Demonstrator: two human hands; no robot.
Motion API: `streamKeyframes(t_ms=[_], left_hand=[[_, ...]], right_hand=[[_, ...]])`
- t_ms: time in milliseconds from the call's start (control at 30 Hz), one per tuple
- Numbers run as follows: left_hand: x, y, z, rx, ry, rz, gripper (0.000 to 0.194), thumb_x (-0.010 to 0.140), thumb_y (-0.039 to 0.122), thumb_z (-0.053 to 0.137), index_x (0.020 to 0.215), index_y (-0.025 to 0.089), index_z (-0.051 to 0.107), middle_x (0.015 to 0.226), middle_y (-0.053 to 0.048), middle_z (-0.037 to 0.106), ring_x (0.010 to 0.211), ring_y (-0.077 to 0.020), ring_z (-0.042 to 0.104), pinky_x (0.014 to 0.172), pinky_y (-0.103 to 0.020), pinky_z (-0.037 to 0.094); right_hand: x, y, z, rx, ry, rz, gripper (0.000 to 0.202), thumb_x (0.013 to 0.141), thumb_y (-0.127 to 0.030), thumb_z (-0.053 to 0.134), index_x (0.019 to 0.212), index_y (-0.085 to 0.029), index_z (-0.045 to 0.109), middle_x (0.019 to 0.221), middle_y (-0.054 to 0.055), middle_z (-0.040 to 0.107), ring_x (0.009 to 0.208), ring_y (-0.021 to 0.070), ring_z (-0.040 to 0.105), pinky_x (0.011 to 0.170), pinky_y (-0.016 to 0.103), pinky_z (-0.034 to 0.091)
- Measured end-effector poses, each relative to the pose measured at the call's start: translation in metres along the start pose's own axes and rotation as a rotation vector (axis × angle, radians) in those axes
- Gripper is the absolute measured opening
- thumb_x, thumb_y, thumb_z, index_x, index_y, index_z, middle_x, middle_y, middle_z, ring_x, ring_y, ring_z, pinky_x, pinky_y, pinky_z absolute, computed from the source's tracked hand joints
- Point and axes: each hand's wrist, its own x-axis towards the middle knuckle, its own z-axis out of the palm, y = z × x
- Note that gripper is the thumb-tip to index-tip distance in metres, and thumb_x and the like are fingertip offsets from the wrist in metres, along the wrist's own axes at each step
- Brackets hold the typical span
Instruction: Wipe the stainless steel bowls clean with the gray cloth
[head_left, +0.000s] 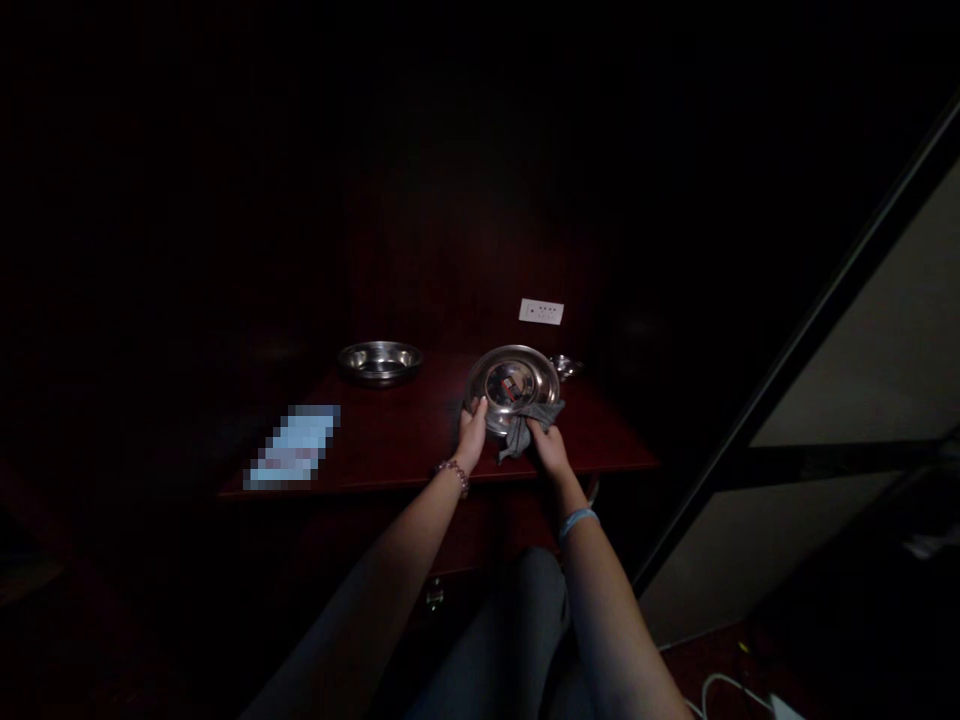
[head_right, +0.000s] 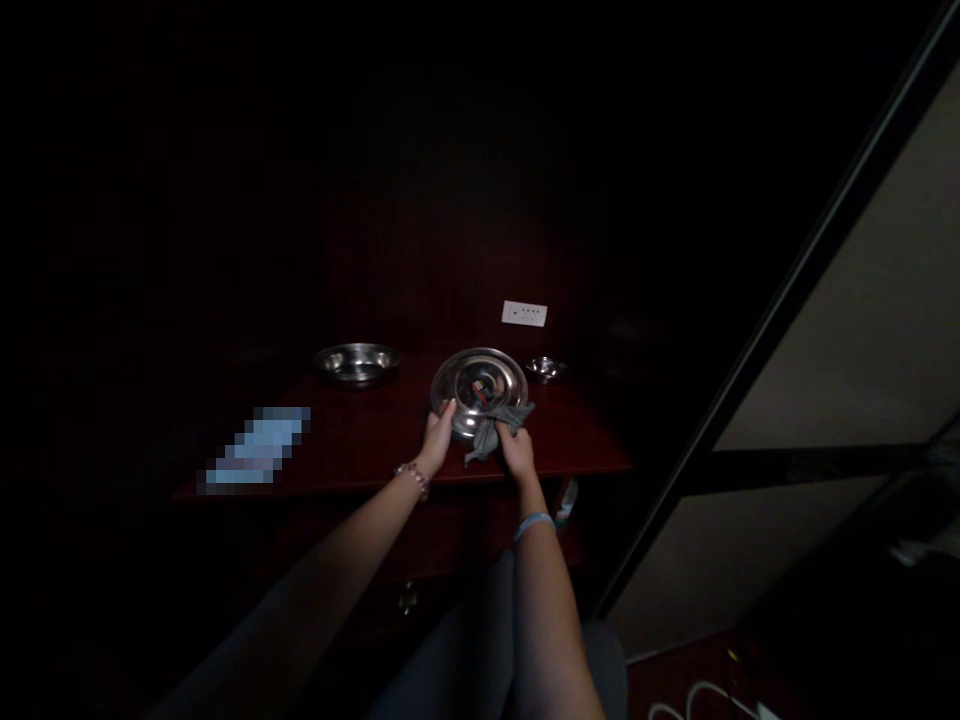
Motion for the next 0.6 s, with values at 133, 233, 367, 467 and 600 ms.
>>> streamKeyframes(t_ms=[133,233,367,467,600], left_hand=[[0.0,-0.001,-0.001,0.02,0.009,0.007,0.024,0.082,0.038,0.067,0.09,0.015,0.07,0.095,-0.008,0.077,0.094,-0.0217,0.071,0.088,-0.031,0.052],[0.003,-0.005,-0.003,0.032,0.004,0.004,0.021,0.081,0.035,0.068,0.087,0.015,0.07,0.09,-0.008,0.076,0.089,-0.0207,0.071,0.086,-0.031,0.052],[0.005,-0.006,-0.005,-0.015,0.036,-0.012,0.024,0.079,0.033,0.068,0.093,0.014,0.07,0.098,-0.009,0.077,0.091,-0.02,0.071,0.088,-0.032,0.052],[0.004,-0.005,-0.006,-0.01,0.028,-0.02,0.03,0.078,0.035,0.07,0.098,0.014,0.07,0.102,-0.01,0.077,0.096,-0.0217,0.071,0.093,-0.035,0.051],[0.0,-0.003,-0.004,0.051,-0.097,0.009,0.034,0.077,0.037,0.072,0.1,0.012,0.073,0.106,-0.012,0.077,0.103,-0.0251,0.07,0.099,-0.038,0.049]], right_hand=[[0.0,0.0,0.001,-0.123,0.012,0.032,0.05,0.086,-0.053,0.056,0.101,-0.011,0.077,0.091,0.01,0.078,0.098,0.0253,0.07,0.09,0.031,0.051],[-0.001,-0.002,0.001,-0.244,-0.003,0.064,0.049,0.089,-0.054,0.054,0.103,-0.013,0.077,0.099,0.012,0.078,0.102,0.0252,0.071,0.091,0.031,0.051],[-0.002,-0.01,0.002,-0.411,-0.084,0.112,0.05,0.091,-0.057,0.052,0.106,-0.017,0.077,0.111,0.015,0.076,0.114,0.0277,0.067,0.097,0.033,0.048],[-0.003,-0.014,0.003,-0.469,-0.109,0.129,0.052,0.092,-0.06,0.051,0.11,-0.018,0.076,0.116,0.014,0.074,0.119,0.0293,0.065,0.1,0.034,0.047],[-0.005,-0.014,0.003,-0.41,-0.073,0.134,0.054,0.092,-0.061,0.049,0.113,-0.018,0.075,0.115,0.013,0.074,0.117,0.0296,0.066,0.1,0.036,0.047]])
